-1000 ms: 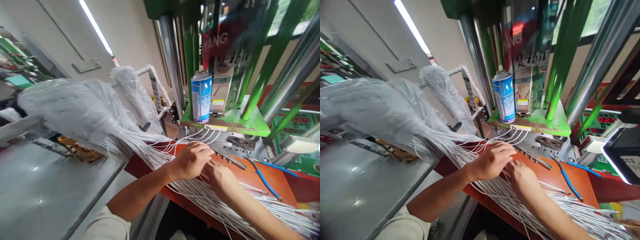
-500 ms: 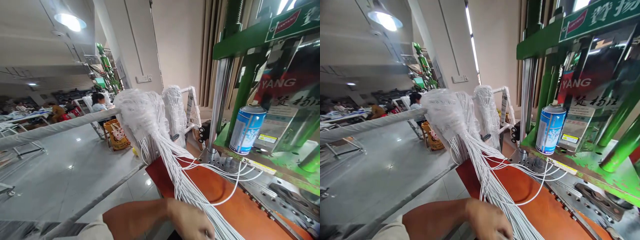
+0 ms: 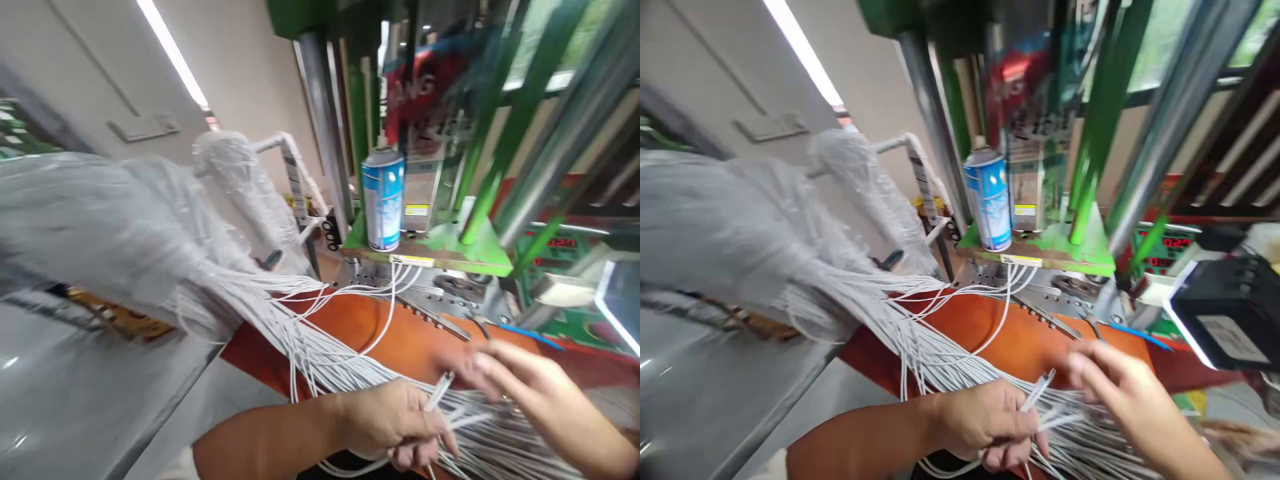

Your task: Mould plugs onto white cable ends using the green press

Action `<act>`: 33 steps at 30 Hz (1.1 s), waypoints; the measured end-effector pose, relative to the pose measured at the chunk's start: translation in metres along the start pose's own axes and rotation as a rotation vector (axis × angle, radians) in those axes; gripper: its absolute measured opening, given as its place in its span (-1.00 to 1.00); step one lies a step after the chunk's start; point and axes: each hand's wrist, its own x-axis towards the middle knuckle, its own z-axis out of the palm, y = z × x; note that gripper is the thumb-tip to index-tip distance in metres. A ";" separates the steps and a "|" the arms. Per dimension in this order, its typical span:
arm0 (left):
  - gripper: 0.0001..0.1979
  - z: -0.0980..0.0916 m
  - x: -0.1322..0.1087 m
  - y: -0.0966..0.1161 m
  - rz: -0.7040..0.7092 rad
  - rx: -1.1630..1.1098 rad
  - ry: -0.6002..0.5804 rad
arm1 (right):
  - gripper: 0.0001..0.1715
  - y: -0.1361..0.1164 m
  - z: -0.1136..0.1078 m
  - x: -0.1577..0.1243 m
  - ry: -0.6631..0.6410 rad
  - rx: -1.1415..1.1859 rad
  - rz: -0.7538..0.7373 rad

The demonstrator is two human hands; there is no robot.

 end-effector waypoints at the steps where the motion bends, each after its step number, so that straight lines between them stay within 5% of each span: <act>1: -0.41 0.001 0.008 0.007 -0.002 -0.016 0.007 | -0.35 -0.005 -0.001 0.005 0.043 0.047 0.061; 5: -0.47 -0.010 0.041 0.038 0.029 -0.005 0.055 | -0.31 -0.009 0.019 0.031 -0.104 0.167 0.066; 7: -0.51 -0.026 0.055 0.051 0.096 0.023 0.110 | -0.35 0.005 0.032 0.040 0.014 0.094 -0.010; 10: -0.53 -0.054 0.068 0.055 0.160 0.020 0.201 | -0.50 0.036 0.044 0.045 0.257 -0.356 -0.148; 14: -0.48 -0.072 0.073 0.045 0.140 -0.007 0.290 | -0.63 0.054 0.047 0.042 0.144 -0.837 -0.159; 22: -0.52 -0.063 0.073 0.038 0.100 0.196 0.392 | -0.71 0.042 0.043 0.036 0.091 -0.571 -0.102; 30: -0.65 -0.062 0.073 0.038 0.043 0.304 0.350 | -0.63 0.040 0.051 0.033 -0.045 -0.606 -0.135; 33: -0.68 -0.063 0.073 0.038 0.037 0.353 0.375 | -0.61 0.045 0.053 0.032 0.001 -0.655 -0.168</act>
